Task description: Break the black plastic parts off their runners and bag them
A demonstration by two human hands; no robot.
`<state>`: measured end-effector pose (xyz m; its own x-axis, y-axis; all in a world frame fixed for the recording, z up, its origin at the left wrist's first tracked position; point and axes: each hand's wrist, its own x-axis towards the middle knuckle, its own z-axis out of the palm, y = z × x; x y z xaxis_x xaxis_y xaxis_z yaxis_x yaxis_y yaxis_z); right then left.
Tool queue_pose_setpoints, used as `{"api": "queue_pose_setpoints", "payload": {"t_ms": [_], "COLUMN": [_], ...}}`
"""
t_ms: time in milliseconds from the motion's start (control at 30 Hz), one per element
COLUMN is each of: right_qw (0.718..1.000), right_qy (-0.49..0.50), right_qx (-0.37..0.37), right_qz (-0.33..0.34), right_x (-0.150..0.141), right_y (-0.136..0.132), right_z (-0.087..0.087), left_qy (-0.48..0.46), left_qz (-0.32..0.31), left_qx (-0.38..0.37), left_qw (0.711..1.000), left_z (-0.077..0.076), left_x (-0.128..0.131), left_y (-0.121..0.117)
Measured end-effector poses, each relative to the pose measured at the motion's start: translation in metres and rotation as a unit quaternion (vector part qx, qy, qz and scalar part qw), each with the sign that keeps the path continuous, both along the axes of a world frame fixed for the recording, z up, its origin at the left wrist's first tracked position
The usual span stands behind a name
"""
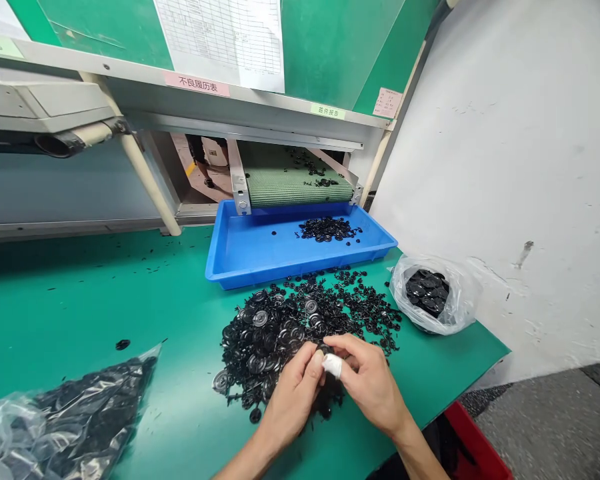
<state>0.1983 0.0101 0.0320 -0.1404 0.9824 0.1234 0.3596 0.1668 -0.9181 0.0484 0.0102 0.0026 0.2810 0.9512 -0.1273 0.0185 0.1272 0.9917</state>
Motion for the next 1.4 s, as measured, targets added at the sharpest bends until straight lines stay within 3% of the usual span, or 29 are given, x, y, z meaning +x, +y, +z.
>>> {"api": "queue_pose_setpoints", "payload": {"t_ms": [100, 267, 467, 733, 833, 900, 1000, 1100, 1267, 1400], "right_qw": [0.993, 0.975, 0.94, 0.98, 0.991, 0.989, 0.969, 0.951, 0.898, 0.883], "right_qy": [-0.099, -0.165, -0.231, -0.117, -0.09, -0.11, -0.18, -0.238, -0.409, -0.45], "right_qx": [0.053, 0.092, 0.176, 0.117, 0.082, 0.096, 0.162, 0.182, 0.111, 0.086], "right_qz": [0.024, 0.115, 0.177, 0.112, 0.061, 0.034, 0.048, 0.075, 0.119, 0.107], "right_x": [0.006, 0.017, 0.01, -0.002, 0.004, 0.011, 0.02, 0.017, -0.009, -0.018], "right_y": [-0.002, 0.005, 0.01, 0.02, 0.033, 0.046, 0.067, 0.084, 0.102, 0.106], "right_z": [0.003, 0.005, -0.004, -0.009, -0.01, -0.01, -0.01, -0.007, -0.001, 0.001], "left_qy": [0.05, 0.073, 0.046, 0.03, 0.041, 0.051, 0.057, 0.054, 0.03, -0.029], "left_qz": [-0.017, -0.061, -0.071, -0.049, -0.043, -0.04, -0.035, -0.035, -0.034, -0.012], "left_qx": [0.027, 0.049, 0.009, -0.002, 0.008, 0.013, 0.013, 0.009, -0.017, -0.056], "left_qw": [0.998, 0.994, 0.996, 0.998, 0.998, 0.998, 0.998, 0.998, 0.999, 0.998], "left_z": [0.003, 0.011, 0.01, 0.006, 0.008, 0.011, 0.013, 0.013, 0.009, 0.007], "left_x": [-0.004, -0.009, -0.013, -0.013, -0.013, -0.013, -0.014, -0.014, -0.012, -0.012], "left_y": [0.001, 0.007, 0.011, 0.014, 0.012, 0.01, 0.007, 0.006, 0.006, 0.006]}}
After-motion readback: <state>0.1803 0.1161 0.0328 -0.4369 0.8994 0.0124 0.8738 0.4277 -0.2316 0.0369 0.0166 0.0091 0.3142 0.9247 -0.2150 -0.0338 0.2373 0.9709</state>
